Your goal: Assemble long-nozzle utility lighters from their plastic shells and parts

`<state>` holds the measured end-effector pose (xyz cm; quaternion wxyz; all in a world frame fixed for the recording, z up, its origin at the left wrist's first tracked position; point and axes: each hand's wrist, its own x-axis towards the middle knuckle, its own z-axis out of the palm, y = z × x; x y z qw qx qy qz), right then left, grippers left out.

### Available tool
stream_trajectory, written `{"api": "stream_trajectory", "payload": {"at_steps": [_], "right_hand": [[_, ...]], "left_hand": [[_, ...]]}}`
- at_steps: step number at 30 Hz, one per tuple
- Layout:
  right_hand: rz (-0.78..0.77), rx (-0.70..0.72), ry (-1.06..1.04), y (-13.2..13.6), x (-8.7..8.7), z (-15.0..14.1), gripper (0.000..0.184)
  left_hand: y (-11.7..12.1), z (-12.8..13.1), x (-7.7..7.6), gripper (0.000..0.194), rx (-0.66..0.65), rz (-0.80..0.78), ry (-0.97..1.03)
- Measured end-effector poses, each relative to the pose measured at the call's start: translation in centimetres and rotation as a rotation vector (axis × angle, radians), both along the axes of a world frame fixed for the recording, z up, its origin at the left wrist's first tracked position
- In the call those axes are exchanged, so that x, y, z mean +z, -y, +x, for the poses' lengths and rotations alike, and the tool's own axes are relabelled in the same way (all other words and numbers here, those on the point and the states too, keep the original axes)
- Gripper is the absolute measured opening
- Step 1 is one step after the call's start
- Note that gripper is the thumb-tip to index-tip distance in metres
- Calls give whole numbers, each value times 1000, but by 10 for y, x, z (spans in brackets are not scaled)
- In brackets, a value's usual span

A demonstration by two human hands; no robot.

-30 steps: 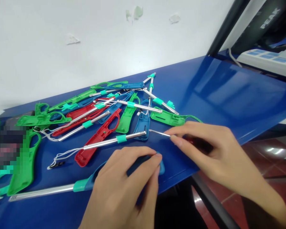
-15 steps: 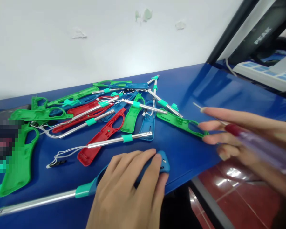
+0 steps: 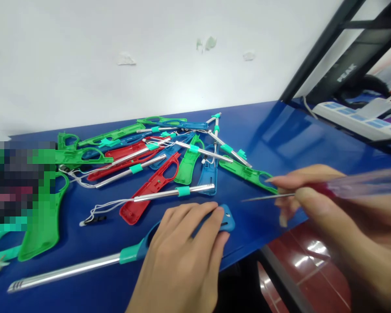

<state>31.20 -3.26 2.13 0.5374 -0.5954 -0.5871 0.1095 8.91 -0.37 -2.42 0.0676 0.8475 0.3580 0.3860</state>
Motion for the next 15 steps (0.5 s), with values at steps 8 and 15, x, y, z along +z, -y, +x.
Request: {"api": "stream_trajectory", "payload": {"at_steps": [8, 15], "right_hand": [[54, -55, -71, 1, -10, -20, 15], [64, -64, -137, -3, -12, -23, 11]], "left_hand": [[1, -1, 1, 26, -7, 8, 3], [-1, 0, 1, 26, -10, -11, -11]]}}
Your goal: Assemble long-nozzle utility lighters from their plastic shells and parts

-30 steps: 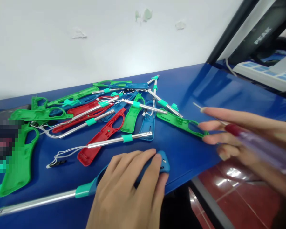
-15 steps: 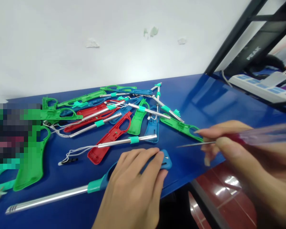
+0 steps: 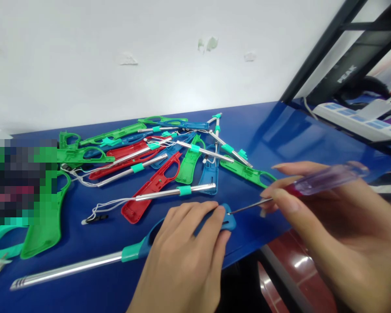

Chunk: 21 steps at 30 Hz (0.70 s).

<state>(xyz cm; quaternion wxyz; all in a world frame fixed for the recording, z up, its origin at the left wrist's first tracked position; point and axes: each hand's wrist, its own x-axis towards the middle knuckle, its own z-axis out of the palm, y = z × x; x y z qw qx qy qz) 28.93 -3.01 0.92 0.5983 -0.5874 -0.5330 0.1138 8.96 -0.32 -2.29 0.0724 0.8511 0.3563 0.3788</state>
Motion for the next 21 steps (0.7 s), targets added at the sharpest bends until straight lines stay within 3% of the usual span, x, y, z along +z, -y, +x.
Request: {"api": "stream_trajectory", "payload": {"at_steps": [21], "right_hand": [[1, 51, 43, 3, 0, 5, 12]], "left_hand": [[1, 1, 1, 26, 12, 22, -1]]}}
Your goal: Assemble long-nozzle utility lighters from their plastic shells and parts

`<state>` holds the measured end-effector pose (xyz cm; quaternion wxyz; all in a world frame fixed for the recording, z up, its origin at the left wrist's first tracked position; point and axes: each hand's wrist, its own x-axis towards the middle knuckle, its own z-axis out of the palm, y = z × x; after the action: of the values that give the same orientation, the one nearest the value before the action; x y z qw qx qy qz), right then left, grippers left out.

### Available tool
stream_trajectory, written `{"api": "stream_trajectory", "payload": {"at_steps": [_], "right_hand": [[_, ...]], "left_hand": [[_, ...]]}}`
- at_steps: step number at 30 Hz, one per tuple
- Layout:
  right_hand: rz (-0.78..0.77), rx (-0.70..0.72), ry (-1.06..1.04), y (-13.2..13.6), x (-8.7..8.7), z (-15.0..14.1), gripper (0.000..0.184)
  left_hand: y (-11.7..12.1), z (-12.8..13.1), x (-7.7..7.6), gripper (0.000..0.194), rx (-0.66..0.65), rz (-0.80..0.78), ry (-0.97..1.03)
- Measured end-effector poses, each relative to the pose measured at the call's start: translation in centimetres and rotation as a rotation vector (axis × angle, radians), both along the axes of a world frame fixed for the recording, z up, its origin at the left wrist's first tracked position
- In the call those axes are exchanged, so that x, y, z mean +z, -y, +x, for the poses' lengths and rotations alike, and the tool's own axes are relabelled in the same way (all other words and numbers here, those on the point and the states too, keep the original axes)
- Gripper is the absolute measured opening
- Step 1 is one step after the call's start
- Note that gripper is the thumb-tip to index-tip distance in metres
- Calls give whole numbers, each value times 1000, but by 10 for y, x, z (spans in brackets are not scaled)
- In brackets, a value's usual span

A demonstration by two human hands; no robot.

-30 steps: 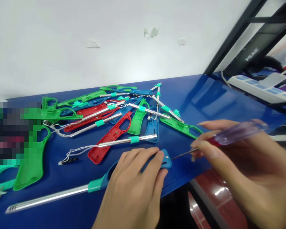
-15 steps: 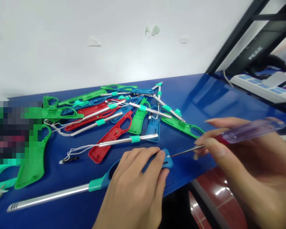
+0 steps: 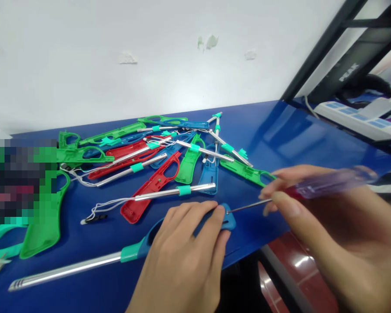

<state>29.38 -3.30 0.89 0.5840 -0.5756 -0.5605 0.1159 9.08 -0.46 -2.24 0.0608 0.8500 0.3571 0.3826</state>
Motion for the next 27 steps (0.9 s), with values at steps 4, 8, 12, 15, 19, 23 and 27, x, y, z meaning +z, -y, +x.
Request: {"api": "stream_trajectory", "payload": {"at_steps": [4, 8, 12, 15, 19, 23, 27], "right_hand": [[-45, 52, 94, -1, 7, 1, 36], [-52, 67, 226, -4, 12, 0, 67], [-56, 0, 234, 0, 17, -1, 64], [-90, -108, 182, 8, 22, -4, 70], [-107, -173, 128, 11, 23, -5, 66], [-98, -73, 132, 6, 15, 0, 68], [26, -34, 183, 0, 7, 4, 70]], "left_hand": [[0, 0, 1, 26, -1, -6, -8], [-1, -3, 0, 25, 2, -3, 0], [0, -4, -1, 25, -2, 7, -7], [1, -2, -1, 26, -5, -11, -31], [0, 0, 0, 26, 3, -7, -28], [0, 0, -2, 25, 2, -11, -22], [1, 0, -2, 24, 5, 5, -17]]}}
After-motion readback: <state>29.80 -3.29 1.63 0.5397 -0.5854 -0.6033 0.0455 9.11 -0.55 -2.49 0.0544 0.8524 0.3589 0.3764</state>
